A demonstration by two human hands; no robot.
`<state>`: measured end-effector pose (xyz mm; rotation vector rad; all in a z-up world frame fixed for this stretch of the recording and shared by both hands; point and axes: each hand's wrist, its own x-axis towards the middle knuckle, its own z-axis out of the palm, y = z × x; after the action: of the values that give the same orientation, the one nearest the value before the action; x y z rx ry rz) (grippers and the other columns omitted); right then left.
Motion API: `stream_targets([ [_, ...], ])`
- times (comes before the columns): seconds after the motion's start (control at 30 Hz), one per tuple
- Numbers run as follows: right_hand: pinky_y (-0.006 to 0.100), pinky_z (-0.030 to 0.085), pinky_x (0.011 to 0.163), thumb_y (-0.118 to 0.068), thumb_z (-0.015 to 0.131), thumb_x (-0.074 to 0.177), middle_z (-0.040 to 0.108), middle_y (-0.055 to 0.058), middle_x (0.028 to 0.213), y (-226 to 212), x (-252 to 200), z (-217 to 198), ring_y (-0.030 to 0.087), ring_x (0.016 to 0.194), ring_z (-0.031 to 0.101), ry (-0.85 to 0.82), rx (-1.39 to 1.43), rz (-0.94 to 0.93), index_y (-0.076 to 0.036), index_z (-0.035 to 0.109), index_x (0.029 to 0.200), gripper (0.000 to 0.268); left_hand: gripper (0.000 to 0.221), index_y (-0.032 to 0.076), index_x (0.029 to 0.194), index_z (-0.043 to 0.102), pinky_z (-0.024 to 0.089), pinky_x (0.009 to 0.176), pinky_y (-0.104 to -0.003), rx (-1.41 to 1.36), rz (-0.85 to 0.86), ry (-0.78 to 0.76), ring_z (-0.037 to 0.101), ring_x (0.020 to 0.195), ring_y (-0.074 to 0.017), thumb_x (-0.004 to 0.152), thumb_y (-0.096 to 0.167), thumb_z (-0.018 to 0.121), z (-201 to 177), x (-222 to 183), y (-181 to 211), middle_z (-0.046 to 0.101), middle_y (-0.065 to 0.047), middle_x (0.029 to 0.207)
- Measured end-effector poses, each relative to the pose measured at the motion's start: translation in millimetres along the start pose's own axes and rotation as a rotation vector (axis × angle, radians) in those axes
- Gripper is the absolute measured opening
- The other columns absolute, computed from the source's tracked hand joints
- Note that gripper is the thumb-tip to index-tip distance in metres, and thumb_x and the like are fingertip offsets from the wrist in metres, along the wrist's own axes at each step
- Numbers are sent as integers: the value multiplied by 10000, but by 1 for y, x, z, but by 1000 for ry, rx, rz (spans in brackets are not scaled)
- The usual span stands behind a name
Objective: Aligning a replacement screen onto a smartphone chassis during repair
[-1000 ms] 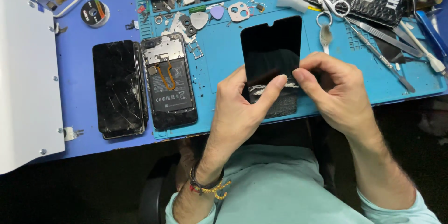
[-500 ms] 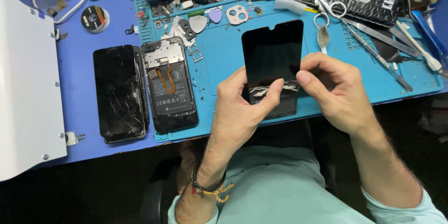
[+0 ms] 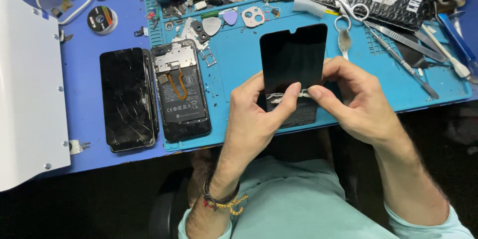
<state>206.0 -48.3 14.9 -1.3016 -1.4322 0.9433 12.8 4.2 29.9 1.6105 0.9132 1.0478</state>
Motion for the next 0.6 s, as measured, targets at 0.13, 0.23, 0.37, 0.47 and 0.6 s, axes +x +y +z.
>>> stream_targets([
  [0.13, 258, 457, 902, -110, 709, 987, 623, 44, 1028, 2, 1, 3, 141, 957, 567, 46, -55, -1, -42, 603, 1078, 155, 101, 83, 1030, 710, 512, 794, -270, -6, 44, -8, 589, 844, -110, 960, 154, 699, -1, -1, -4, 696, 0, 931],
  [0.23, 213, 423, 768, -136, 650, 1059, 564, -24, 910, -1, 3, 9, 69, 830, 501, 102, -33, 73, -75, 604, 991, 103, 87, 94, 986, 707, 500, 762, -261, -2, 21, -19, 576, 817, -95, 944, 171, 710, -2, -1, -5, 682, 19, 896],
  [0.37, 228, 411, 767, -124, 639, 1061, 551, -17, 916, -8, 5, 9, 91, 828, 488, 75, -104, 41, -76, 582, 998, 97, 136, 90, 1037, 721, 505, 796, -267, -5, 19, -25, 590, 850, -99, 980, 210, 689, -5, 1, 2, 696, 13, 931],
  [0.47, 241, 435, 844, -116, 634, 1050, 586, 8, 986, -7, 3, 4, 115, 898, 524, 10, -89, 11, -68, 575, 1053, 76, 179, 87, 989, 701, 472, 746, -272, -16, 1, -14, 536, 811, -104, 1009, 258, 653, -4, 1, 4, 633, 24, 874],
  [0.6, 236, 445, 863, -128, 622, 1047, 569, -1, 985, -3, 0, 1, 103, 914, 527, -22, -109, 4, -63, 580, 1113, 102, 110, 96, 928, 690, 492, 725, -274, 0, 46, -9, 577, 772, -124, 961, 198, 710, 0, 2, 5, 662, 3, 852],
])
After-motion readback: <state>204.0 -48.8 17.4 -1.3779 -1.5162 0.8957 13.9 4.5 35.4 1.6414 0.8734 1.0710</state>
